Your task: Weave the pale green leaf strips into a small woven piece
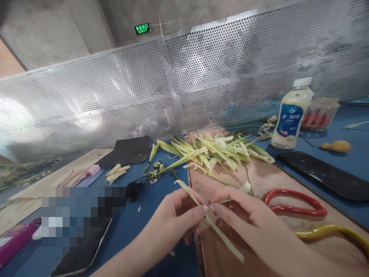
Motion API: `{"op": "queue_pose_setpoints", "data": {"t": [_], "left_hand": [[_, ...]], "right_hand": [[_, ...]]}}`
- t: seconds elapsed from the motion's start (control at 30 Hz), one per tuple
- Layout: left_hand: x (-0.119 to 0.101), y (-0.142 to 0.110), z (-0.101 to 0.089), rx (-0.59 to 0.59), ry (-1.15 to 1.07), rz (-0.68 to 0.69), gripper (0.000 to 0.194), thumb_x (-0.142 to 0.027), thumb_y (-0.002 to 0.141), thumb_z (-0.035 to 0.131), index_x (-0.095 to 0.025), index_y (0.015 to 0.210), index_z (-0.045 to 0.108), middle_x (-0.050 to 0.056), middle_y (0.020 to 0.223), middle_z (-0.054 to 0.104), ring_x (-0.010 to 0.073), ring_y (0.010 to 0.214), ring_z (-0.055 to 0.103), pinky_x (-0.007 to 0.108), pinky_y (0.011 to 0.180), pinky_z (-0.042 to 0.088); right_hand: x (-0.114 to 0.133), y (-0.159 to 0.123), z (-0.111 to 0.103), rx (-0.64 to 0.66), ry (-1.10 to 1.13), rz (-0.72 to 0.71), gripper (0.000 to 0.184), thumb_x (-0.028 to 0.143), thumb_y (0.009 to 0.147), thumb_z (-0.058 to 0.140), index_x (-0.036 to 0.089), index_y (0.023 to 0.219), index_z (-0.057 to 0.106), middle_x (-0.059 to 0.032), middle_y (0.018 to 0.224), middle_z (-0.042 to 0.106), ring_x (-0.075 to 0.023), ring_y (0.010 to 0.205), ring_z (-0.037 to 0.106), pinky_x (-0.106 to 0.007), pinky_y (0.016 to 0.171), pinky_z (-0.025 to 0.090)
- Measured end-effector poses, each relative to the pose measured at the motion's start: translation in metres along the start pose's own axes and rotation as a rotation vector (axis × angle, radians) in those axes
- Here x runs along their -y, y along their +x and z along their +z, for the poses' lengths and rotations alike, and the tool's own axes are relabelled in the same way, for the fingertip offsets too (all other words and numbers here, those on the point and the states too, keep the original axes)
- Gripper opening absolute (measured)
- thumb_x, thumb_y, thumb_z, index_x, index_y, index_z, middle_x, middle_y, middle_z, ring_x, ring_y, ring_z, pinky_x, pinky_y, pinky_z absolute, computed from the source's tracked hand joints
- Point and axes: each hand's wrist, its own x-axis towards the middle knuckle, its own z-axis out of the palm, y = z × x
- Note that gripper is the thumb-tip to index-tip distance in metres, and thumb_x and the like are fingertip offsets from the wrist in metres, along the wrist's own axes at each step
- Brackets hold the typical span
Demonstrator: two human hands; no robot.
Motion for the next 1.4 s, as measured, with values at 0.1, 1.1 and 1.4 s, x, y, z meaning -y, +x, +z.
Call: {"op": "queue_pose_setpoints", "data": {"t": [0.1,1.1,1.4], "left_hand": [[0.0,0.0,0.0,0.054,-0.04,-0.059,0.026,-0.04,0.075,0.059,-0.016,0.078,0.051,-0.005,0.05,0.052,0.004,0.037,0.042,0.014,0.038,0.032],[0.006,0.001,0.001,0.11,-0.098,-0.092,0.03,-0.045,0.076,0.058,-0.015,0.073,0.05,-0.002,0.055,0.055,0.0072,0.046,0.05,0.016,0.041,0.032],[0.011,0.008,-0.004,-0.027,0.044,0.012,0.034,-0.048,0.079,0.052,-0.014,0.075,0.052,0.0,0.054,0.057,0.0077,0.044,0.046,0.018,0.042,0.033]], "right_hand": [[0.002,-0.001,-0.001,0.015,-0.001,-0.011,0.024,0.044,0.082,0.05,0.023,0.083,0.062,-0.0013,0.078,0.065,-0.0159,0.073,0.06,-0.026,0.066,0.049],[-0.003,0.003,-0.004,-0.217,-0.189,-0.189,0.029,0.035,0.084,0.049,0.028,0.109,0.059,-0.0019,0.094,0.066,-0.0168,0.083,0.063,-0.029,0.071,0.054],[-0.002,0.003,-0.002,-0.088,-0.106,-0.175,0.03,0.029,0.081,0.054,0.025,0.11,0.058,-0.0027,0.09,0.067,-0.0179,0.088,0.063,-0.032,0.08,0.052]]}}
